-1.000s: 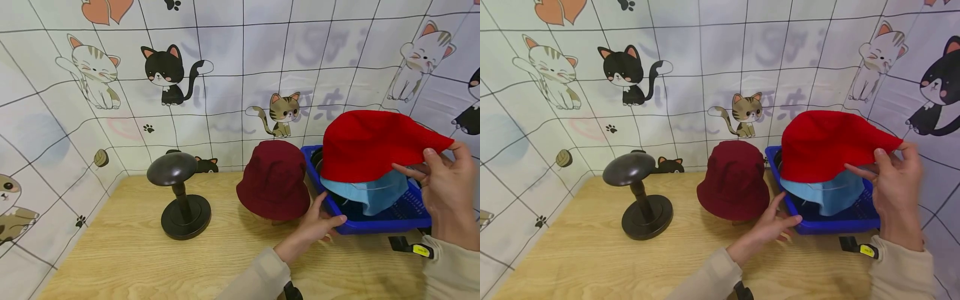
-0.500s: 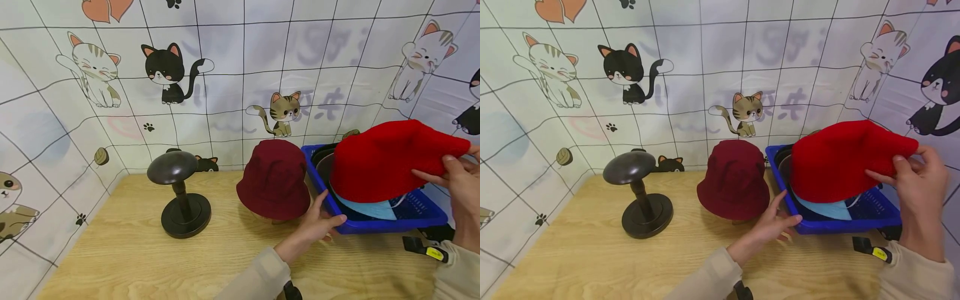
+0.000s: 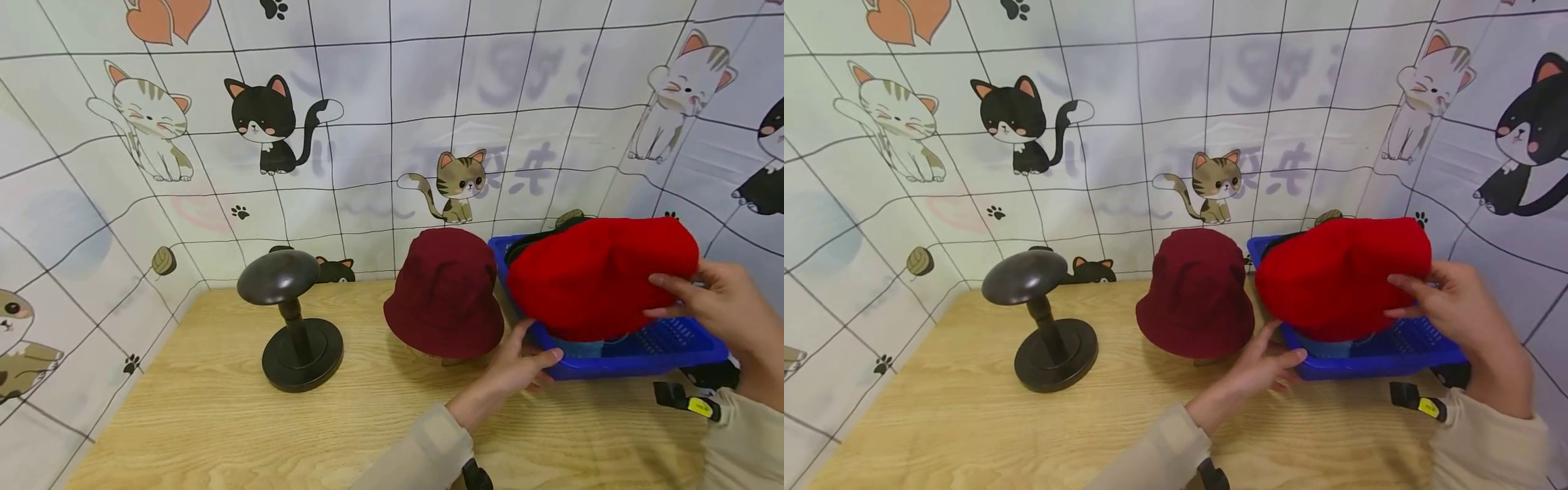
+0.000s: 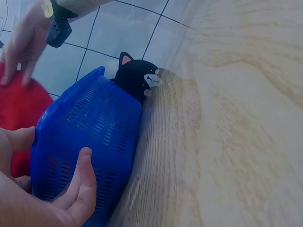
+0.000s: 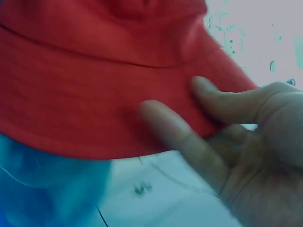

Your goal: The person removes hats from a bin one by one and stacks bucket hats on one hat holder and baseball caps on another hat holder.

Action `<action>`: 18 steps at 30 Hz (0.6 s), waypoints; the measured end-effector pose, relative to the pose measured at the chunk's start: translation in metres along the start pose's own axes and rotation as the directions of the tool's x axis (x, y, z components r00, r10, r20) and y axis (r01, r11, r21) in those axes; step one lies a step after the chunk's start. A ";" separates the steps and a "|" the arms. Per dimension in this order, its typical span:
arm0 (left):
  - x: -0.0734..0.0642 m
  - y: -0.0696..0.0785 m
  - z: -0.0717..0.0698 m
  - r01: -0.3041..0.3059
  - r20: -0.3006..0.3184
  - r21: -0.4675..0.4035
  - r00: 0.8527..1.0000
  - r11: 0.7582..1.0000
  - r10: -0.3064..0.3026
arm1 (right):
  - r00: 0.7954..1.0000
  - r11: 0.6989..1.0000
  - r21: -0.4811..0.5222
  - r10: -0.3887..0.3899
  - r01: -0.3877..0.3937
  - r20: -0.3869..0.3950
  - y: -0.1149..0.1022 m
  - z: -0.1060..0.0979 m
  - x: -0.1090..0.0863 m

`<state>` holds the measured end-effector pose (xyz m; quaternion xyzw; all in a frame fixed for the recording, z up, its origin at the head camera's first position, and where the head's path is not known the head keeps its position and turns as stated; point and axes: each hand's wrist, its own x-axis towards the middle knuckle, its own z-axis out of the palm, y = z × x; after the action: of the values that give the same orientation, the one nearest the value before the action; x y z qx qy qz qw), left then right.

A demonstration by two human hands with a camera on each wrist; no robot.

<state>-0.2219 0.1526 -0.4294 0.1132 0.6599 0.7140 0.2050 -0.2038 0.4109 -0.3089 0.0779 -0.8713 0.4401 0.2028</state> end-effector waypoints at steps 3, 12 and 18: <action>0.000 0.000 -0.001 0.001 -0.004 0.010 1.000 1.000 -0.001 | 0.983 0.996 0.057 -0.063 0.074 -0.173 -0.014 0.009 0.002; 0.000 0.001 -0.003 -0.016 -0.003 0.010 1.000 1.000 0.016 | 0.896 0.721 0.644 0.071 0.257 -0.437 -0.042 0.029 0.010; 0.000 0.002 -0.004 -0.018 -0.004 0.026 1.000 1.000 0.018 | 0.819 0.576 0.699 0.087 0.424 -0.568 -0.055 0.032 0.010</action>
<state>-0.2238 0.1494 -0.4275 0.1203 0.6684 0.7075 0.1957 -0.2050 0.3527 -0.2813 0.1189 -0.4695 0.7636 0.4270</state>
